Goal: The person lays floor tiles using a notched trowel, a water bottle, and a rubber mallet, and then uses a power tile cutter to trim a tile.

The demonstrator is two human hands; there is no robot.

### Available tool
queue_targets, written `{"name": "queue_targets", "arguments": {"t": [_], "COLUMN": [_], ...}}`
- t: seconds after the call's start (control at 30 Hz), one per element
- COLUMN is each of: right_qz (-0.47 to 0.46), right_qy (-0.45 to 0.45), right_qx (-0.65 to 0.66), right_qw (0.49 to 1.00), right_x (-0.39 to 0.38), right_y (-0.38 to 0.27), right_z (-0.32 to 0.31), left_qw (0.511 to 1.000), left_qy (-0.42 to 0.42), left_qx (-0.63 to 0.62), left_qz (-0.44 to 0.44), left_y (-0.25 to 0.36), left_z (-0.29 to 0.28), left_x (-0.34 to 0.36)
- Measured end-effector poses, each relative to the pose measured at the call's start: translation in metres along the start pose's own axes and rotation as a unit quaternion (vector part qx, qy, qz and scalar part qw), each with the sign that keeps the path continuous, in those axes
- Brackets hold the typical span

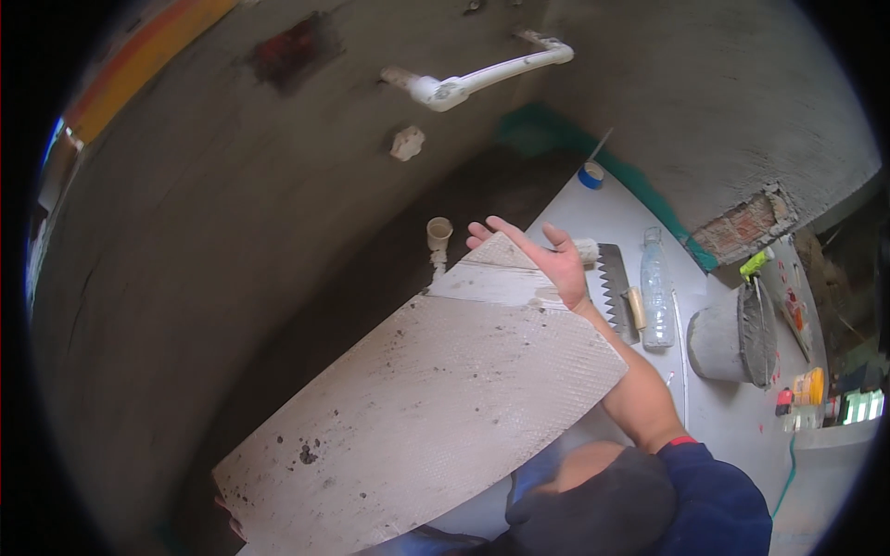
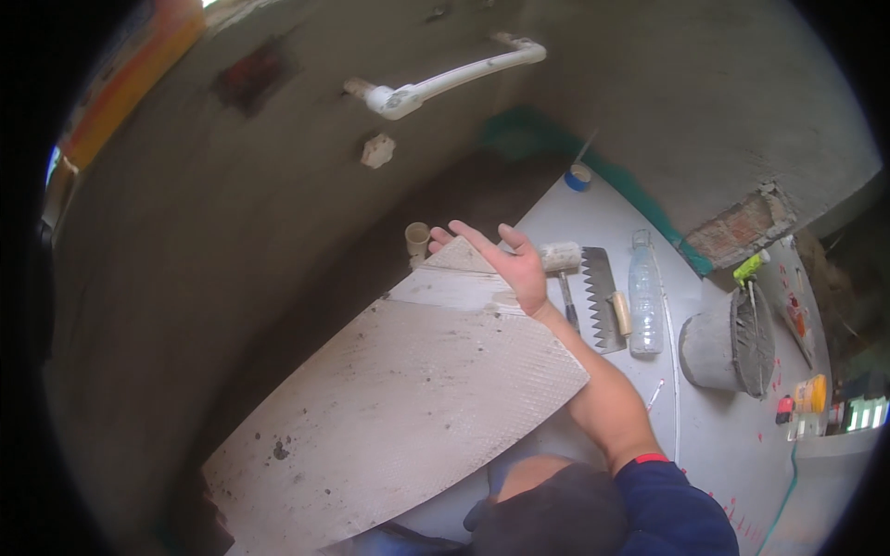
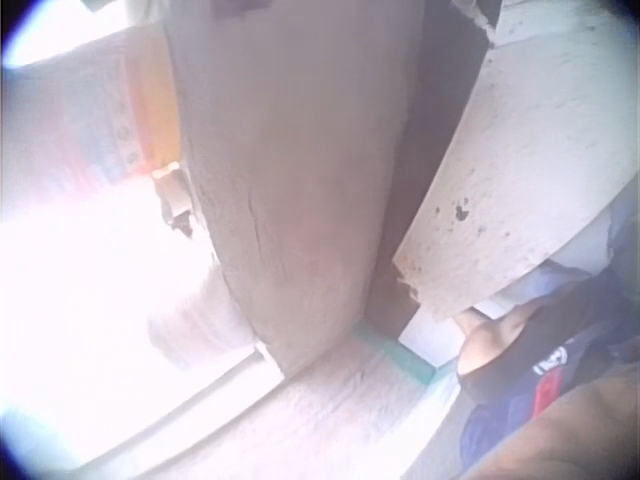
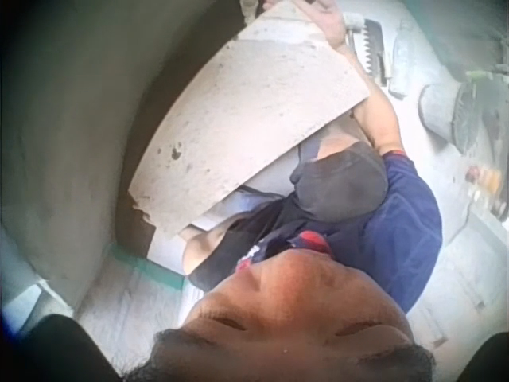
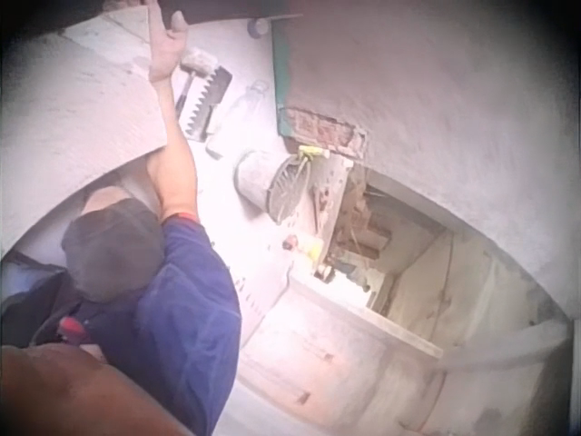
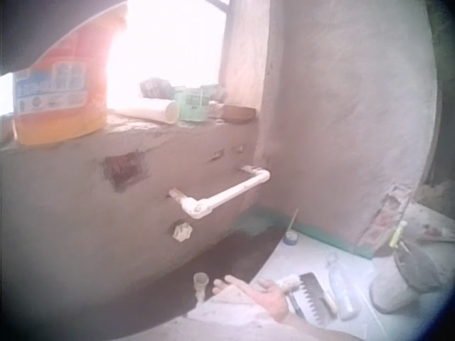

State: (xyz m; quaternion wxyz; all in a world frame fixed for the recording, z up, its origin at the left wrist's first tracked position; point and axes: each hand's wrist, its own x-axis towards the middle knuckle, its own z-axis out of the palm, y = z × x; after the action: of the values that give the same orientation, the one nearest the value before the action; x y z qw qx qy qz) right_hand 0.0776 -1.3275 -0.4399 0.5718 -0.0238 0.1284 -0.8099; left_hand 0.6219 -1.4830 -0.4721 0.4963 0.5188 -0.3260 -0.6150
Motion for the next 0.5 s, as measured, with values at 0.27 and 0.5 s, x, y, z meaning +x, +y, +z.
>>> {"name": "queue_targets", "arguments": {"t": [0.27,0.5], "right_qz": [0.108,0.124], "right_qy": [0.032,0.111], "right_qx": [-0.069,-0.061], "right_qw": [0.991,0.984], "right_x": [-0.003,-0.009], "right_y": [-0.02,-0.025], "right_z": [-0.015,-0.031], "left_qw": [0.999,0.995], "left_qy": [-0.017,-0.063], "left_qx": [-0.021,-0.051], "left_qz": [-0.017,-0.057], "left_y": [0.015,0.037], "left_z": [0.009,0.015], "left_x": [-0.016,-0.014]}}
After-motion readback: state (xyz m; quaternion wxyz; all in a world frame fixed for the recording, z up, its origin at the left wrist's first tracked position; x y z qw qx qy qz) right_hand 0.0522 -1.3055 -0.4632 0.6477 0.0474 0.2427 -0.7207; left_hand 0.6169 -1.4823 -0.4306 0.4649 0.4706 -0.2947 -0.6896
